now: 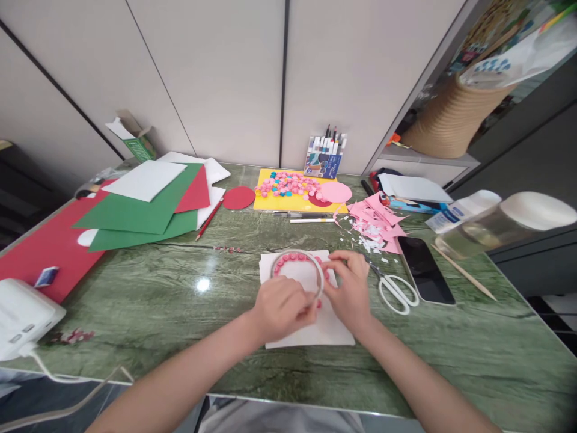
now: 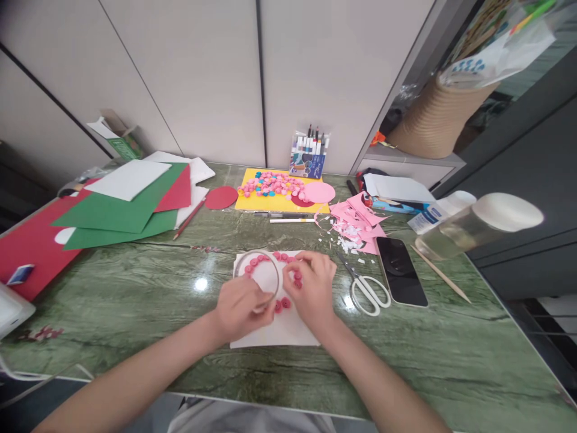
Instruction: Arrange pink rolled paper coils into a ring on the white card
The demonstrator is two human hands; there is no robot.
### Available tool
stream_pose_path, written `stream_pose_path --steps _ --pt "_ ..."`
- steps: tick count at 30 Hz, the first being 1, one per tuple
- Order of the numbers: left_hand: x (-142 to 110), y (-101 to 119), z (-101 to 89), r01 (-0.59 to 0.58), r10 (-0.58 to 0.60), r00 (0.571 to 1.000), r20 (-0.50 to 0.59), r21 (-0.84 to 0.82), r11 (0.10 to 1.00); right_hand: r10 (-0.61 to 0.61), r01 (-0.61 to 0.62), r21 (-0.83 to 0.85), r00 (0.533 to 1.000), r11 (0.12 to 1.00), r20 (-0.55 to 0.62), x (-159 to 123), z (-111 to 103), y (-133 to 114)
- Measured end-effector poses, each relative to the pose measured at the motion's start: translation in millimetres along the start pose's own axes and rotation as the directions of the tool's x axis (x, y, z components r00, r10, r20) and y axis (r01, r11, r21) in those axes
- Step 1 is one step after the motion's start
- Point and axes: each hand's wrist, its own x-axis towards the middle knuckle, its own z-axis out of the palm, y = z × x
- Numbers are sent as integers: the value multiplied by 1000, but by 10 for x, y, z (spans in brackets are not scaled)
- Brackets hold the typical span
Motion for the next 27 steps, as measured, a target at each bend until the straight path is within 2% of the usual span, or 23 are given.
stream_pose_path --steps 2,3,5,7,10,11,13,16,19,20,21,22,23,25,27 --pt "5 -8 8 -15 16 1000 24 -23 1000 88 -88 29 996 996 16 56 -3 119" --pt "11 -50 12 15 -14 999 44 -12 1000 115 -115 58 993 992 7 82 -15 168" --pt "29 -227 10 146 -152 984 89 68 987 139 -138 138 990 981 0 120 -50 225" --pt "37 -498 -13 310 -336 932 140 179 934 162 -166 230 986 959 34 137 -89 229" --pt "-5 -934 -66 508 -552 823 136 259 821 221 -256 358 966 898 135 142 -118 207" --pt "-32 -1051 -80 541 -591 793 149 274 795 245 -294 396 954 870 171 141 -116 209" --pt "-87 -1210 -93 548 -602 778 177 276 790 282 -368 475 928 799 244 135 -98 237" --pt "-107 -1218 -86 533 -587 781 213 263 804 314 -463 576 885 674 344 120 -57 297" --pt "-17 -972 -74 534 -568 794 216 198 822 304 -521 613 851 594 429 102 -41 285" --pt "25 -855 -70 571 -572 789 224 76 817 281 -529 614 843 586 459 96 -46 256" --pt "67 -734 -65 620 -582 767 269 -81 780 252 -532 610 836 587 487 91 -54 218" --pt "103 -618 -60 683 -591 723 357 -239 690 216 -528 603 830 598 514 86 -64 174" --pt "132 -515 -53 742 -592 670 448 -363 564 179 -515 593 827 619 532 80 -76 129" --pt "164 -364 -39 818 -559 569 603 -488 306 111 -457 569 836 683 538 70 -96 52" --pt "172 -292 -30 854 -566 470 677 -512 97 62 -381 547 856 745 513 60 -107 5"
